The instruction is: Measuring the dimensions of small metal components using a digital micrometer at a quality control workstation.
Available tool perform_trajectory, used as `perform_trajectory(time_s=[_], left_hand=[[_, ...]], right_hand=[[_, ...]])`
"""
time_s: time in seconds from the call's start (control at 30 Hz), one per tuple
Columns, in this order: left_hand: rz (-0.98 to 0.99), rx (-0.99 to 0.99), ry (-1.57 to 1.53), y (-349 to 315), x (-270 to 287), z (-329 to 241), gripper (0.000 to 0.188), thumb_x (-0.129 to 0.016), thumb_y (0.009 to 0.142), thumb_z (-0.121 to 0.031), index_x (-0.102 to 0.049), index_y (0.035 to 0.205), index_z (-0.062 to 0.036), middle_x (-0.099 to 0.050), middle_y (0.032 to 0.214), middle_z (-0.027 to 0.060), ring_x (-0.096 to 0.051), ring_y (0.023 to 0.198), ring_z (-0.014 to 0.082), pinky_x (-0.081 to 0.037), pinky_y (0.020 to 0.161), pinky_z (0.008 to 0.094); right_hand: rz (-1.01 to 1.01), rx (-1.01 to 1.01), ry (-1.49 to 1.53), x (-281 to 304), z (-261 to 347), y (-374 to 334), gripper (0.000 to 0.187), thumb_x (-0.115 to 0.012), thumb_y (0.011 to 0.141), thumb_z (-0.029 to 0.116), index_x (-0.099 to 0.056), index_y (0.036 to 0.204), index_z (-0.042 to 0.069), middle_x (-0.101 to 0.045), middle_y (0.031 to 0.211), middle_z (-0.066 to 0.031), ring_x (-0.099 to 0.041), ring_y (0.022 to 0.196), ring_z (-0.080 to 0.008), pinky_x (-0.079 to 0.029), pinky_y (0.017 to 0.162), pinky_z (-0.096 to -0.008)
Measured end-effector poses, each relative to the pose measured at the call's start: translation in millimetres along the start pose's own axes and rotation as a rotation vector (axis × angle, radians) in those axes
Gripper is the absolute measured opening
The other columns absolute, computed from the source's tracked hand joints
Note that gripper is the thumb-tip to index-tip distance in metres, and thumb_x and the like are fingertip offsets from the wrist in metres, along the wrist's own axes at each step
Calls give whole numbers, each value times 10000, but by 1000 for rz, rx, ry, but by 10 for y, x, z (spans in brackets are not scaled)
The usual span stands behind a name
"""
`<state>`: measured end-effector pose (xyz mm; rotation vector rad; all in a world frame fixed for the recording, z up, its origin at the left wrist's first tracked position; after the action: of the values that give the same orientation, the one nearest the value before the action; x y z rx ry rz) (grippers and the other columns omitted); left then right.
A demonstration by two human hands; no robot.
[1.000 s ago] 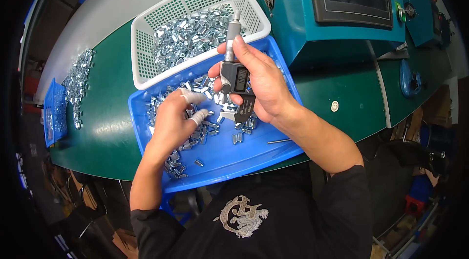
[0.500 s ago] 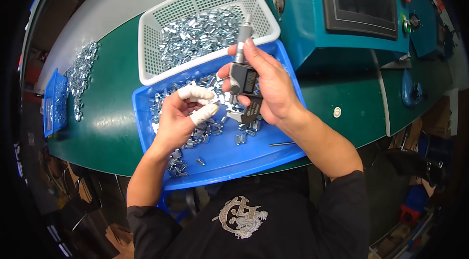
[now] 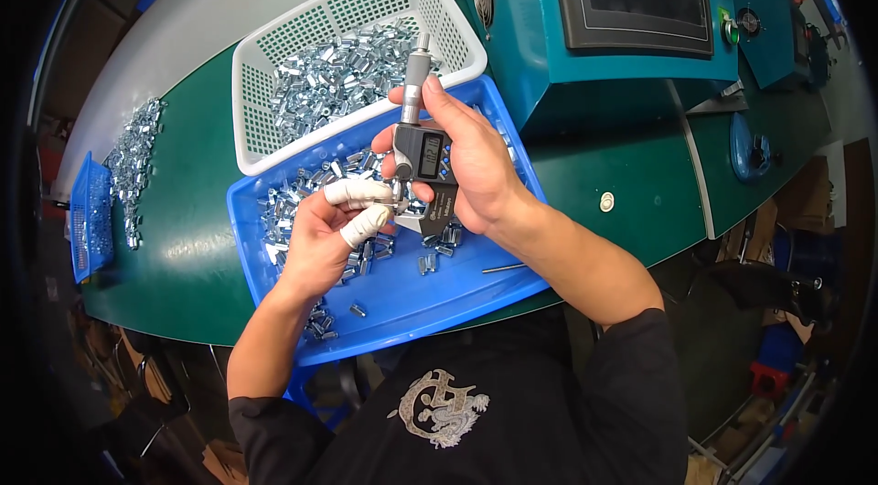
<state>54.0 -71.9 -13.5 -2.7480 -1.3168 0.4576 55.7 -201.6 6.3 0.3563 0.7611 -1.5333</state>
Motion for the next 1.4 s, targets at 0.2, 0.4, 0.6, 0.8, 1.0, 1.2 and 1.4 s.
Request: perform_trajectory(time_s=[0.2, 0.4, 0.6, 0.8, 1.0, 1.2, 1.4], left_hand=[[-9, 27, -36, -13, -32, -40, 215, -632, 859, -38, -612, 1070, -6, -654, 1005, 83, -636, 892, 156, -563, 730, 296], [-23, 14, -40, -23, -40, -42, 208, -622, 862, -27, -611, 1069, -4, -654, 1009, 88, -638, 900, 162, -570, 724, 301], [-20, 5, -39, -27, -34, -47, 205, -621, 863, -24, -614, 1067, -3, -654, 1012, 87, -638, 904, 161, -570, 733, 301], [-41, 6, -29, -37, -30, -56, 200, -623, 859, -13, -617, 1059, 3, -655, 1008, 88, -640, 895, 158, -568, 736, 300], [-46, -24, -10, -52, -28, -72, 221, -627, 849, 10, -609, 1069, 12, -651, 1010, 93, -639, 904, 160, -569, 761, 310], [-39, -10, 2, -49, -25, -72, 230, -628, 849, 9, -601, 1077, 17, -649, 1009, 90, -637, 910, 160, -568, 774, 317], [-31, -19, 19, -40, -27, -84, 239, -638, 844, 1, -600, 1080, 15, -649, 1005, 91, -636, 903, 160, -563, 771, 317]], right_hand=[[11, 7, -17, -11, 8, 2, 444, -327, 991, 442, -455, 1197, 70, -622, 872, -114, -636, 720, -140, -435, 402, -206], [19, 13, -6, -17, 15, -2, 366, -369, 988, 416, -492, 1092, 88, -628, 870, -111, -645, 708, -134, -435, 393, -198], [0, 13, -34, -8, 10, -1, 358, -380, 985, 417, -495, 1072, 90, -628, 866, -106, -646, 690, -131, -432, 388, -194], [14, 16, -20, -27, 5, -6, 367, -377, 985, 422, -497, 1076, 87, -626, 867, -104, -646, 695, -134, -432, 389, -194], [-1, 15, -39, -25, 14, -9, 360, -381, 986, 414, -501, 1065, 83, -629, 861, -106, -644, 691, -138, -430, 384, -195], [-4, 19, -40, -29, 16, -8, 343, -390, 985, 406, -502, 1046, 88, -630, 853, -108, -645, 688, -139, -422, 370, -197], [-34, 2, -23, 0, 16, -14, 379, -385, 978, 439, -504, 1052, 86, -630, 853, -115, -646, 688, -150, -426, 380, -204]])
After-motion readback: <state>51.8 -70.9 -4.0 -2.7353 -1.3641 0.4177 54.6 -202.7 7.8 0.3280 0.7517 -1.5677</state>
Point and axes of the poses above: each hand's wrist, its own y-axis towards the middle knuckle, its own x-axis out of the back of the hand, z = x × y, the point moved 9 cm from there along y, towards the middle knuckle
